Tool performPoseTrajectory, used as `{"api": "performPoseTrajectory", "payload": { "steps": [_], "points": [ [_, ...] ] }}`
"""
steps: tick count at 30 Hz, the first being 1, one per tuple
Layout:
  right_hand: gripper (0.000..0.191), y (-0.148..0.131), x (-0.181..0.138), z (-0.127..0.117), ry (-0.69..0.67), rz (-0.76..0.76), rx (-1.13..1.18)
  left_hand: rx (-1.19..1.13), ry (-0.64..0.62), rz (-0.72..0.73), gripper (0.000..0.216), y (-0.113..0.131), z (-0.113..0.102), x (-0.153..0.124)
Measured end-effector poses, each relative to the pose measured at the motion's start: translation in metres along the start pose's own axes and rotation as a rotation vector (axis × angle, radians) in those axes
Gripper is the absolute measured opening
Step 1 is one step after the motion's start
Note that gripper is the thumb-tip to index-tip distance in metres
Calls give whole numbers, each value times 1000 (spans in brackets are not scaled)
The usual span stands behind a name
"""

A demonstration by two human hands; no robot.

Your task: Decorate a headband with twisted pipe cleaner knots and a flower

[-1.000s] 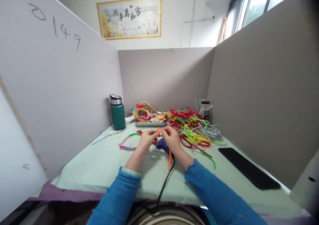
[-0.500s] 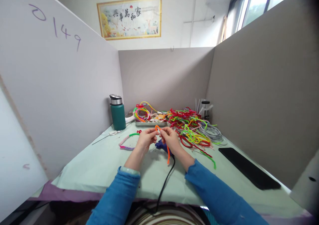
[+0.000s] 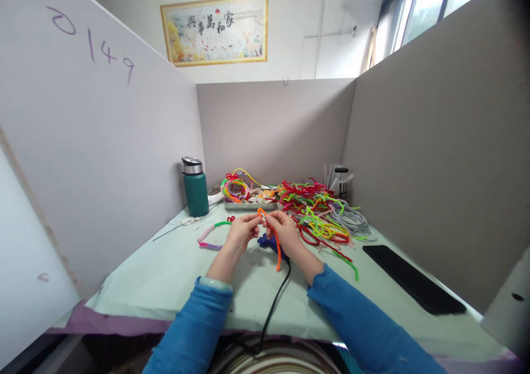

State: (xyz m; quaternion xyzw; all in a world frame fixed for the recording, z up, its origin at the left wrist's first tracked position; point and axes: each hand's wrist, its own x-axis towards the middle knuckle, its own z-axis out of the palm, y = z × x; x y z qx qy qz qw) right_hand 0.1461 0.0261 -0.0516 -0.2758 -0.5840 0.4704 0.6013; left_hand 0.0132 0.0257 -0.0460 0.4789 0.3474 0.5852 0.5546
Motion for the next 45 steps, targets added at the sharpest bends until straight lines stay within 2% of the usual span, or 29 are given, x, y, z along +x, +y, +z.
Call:
{"api": "performPoseTrajectory", "payload": {
  "steps": [14, 19, 24, 39, 45],
  "points": [
    [26, 9, 4, -1, -171, 120, 278, 9, -48, 24, 36, 5, 3, -6],
    [29, 12, 5, -4, -279, 233, 398, 6, -128, 58, 33, 8, 4, -8],
    [25, 15, 7, -8, -359, 267, 459, -16, -172, 63, 29, 10, 4, -10],
    [16, 13, 7, -12, -368, 334, 472, 101, -129, 86, 32, 10, 5, -11],
    [20, 15, 7, -9, -340, 349, 409, 124, -99, 112, 34, 11, 5, -11]
  ]
}}
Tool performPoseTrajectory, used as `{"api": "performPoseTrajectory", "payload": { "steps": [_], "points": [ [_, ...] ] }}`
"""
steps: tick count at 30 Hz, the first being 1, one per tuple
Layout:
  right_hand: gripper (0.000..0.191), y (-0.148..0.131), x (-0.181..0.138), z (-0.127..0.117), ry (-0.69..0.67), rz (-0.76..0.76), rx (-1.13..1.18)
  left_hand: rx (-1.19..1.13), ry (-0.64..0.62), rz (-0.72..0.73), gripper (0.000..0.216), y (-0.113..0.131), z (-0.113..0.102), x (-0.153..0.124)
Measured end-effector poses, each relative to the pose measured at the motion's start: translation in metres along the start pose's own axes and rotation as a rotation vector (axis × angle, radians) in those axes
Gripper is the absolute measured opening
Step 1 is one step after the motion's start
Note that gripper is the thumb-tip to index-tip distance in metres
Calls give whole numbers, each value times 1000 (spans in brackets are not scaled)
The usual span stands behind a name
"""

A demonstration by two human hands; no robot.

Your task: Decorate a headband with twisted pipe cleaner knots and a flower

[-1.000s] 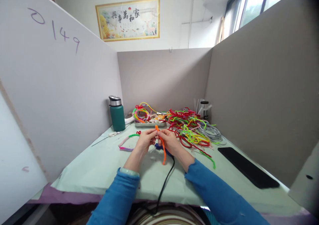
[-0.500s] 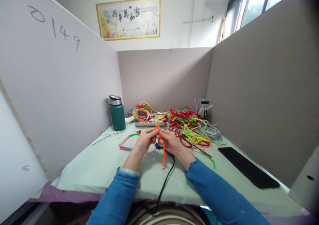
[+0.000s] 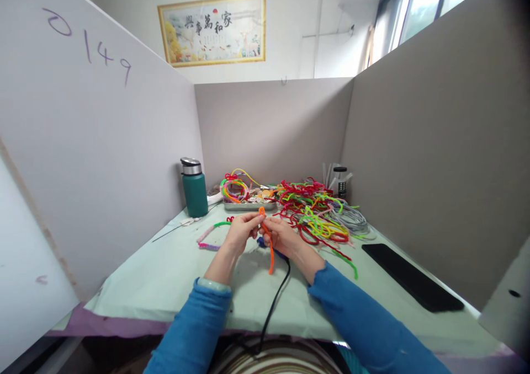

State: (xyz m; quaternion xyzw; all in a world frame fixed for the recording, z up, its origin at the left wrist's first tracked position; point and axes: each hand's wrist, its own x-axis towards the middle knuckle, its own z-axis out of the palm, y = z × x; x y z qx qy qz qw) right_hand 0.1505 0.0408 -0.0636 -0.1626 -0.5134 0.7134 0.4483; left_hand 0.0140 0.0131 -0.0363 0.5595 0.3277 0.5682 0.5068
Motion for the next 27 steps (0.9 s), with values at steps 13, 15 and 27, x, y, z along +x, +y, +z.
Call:
{"api": "performPoseTrajectory", "payload": {
  "steps": [13, 15, 27],
  "points": [
    [23, -8, -7, 9, -18, 6, -140, 17, 16, -23, 33, -1, -1, 2],
    [24, -8, -5, 7, 24, -11, -215, 66, 51, -20, 33, -1, -1, 3],
    [11, -14, -12, 5, 359, -694, -1343, 460, 108, 47, 22, -5, -6, 5]
  ]
}}
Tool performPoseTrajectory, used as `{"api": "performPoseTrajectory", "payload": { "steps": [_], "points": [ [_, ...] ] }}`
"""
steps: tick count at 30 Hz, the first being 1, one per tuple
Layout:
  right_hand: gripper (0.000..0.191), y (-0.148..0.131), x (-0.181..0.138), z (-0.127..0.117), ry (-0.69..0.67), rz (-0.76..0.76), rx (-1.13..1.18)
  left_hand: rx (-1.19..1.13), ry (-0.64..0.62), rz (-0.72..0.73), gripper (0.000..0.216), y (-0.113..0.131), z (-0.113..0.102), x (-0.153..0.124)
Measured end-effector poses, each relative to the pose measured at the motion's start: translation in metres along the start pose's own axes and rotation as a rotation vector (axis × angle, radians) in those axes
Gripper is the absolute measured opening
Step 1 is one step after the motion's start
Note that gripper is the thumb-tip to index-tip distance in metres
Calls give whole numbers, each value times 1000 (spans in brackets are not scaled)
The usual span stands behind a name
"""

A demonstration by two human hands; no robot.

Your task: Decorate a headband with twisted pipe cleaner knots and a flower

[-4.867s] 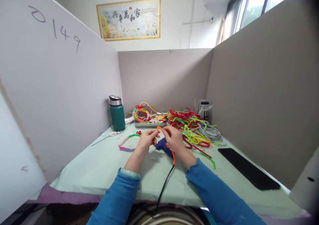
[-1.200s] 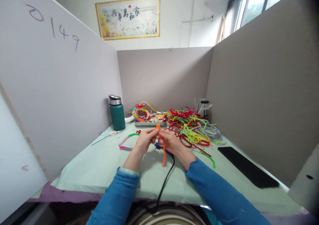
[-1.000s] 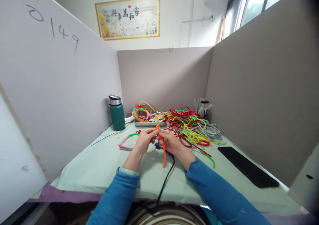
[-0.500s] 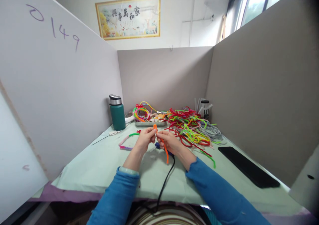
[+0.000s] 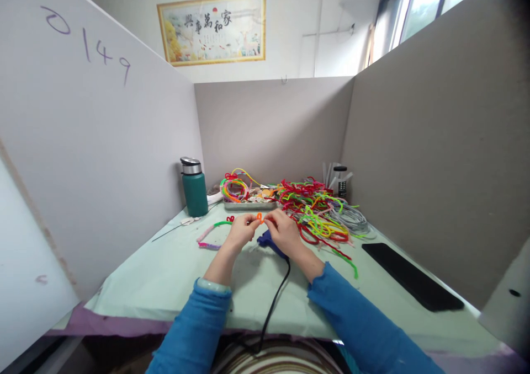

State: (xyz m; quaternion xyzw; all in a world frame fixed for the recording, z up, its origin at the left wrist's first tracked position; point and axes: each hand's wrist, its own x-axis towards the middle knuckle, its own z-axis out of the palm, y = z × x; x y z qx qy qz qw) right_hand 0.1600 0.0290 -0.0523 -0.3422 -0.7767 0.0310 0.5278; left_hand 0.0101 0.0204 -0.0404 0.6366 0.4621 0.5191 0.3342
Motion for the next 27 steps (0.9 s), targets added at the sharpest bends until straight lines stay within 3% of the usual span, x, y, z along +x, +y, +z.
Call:
{"api": "performPoseTrajectory", "payload": {
  "steps": [7, 27],
  "points": [
    [9, 4, 1, 0, -18, -8, 44, -149, -56, -105, 24, 1, 1, -2],
    [12, 6, 4, -6, -42, -53, 161, -177, -186, -121, 32, 5, -3, -5]
  ]
}}
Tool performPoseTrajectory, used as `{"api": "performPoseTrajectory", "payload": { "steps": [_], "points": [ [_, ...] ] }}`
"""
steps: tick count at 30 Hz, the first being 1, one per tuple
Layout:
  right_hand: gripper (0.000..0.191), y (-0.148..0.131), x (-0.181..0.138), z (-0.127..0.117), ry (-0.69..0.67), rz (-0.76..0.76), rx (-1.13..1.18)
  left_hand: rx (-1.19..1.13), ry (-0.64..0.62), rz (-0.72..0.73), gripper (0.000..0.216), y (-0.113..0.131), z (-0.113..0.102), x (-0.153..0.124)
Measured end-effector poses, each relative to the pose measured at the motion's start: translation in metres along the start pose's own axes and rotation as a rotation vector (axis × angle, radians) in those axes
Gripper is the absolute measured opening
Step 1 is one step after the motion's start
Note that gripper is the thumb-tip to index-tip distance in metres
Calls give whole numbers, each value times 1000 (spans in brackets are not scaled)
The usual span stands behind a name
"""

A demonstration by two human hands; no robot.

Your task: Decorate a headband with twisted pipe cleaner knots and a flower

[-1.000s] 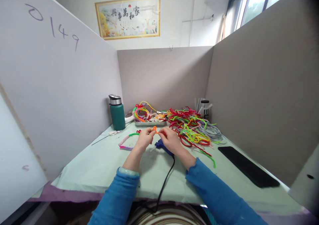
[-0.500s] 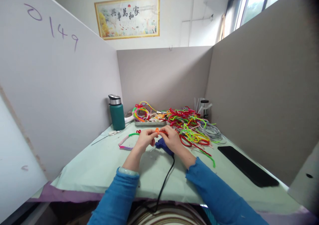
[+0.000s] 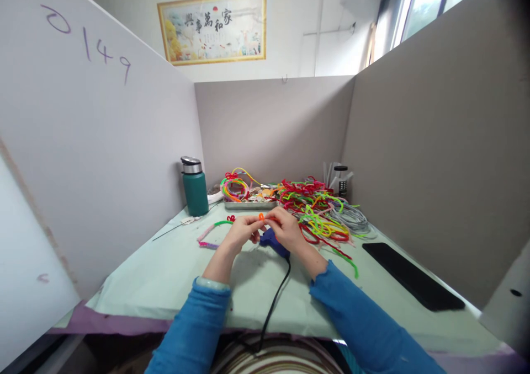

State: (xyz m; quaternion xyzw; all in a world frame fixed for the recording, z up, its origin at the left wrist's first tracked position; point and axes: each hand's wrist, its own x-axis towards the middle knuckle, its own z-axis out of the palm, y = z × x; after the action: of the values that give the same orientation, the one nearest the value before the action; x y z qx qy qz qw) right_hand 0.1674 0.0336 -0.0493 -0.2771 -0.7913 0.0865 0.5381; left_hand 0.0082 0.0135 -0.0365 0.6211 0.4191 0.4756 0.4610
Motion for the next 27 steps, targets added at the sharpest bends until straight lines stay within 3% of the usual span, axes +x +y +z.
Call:
{"api": "performPoseTrajectory", "payload": {
  "steps": [6, 12, 20, 27],
  "points": [
    [11, 4, 1, -1, -50, 4, 0, 30, 91, 51, 30, 4, 0, -1],
    [10, 5, 1, -2, -40, 16, -59, 46, 52, -10, 30, 2, -1, 0],
    [10, 1, 0, -2, -39, 11, -74, 104, 35, 30, 30, 3, 1, -2],
    [13, 7, -1, -1, 17, -6, -213, 115, 121, 36, 23, 1, -1, 2]
  ]
}}
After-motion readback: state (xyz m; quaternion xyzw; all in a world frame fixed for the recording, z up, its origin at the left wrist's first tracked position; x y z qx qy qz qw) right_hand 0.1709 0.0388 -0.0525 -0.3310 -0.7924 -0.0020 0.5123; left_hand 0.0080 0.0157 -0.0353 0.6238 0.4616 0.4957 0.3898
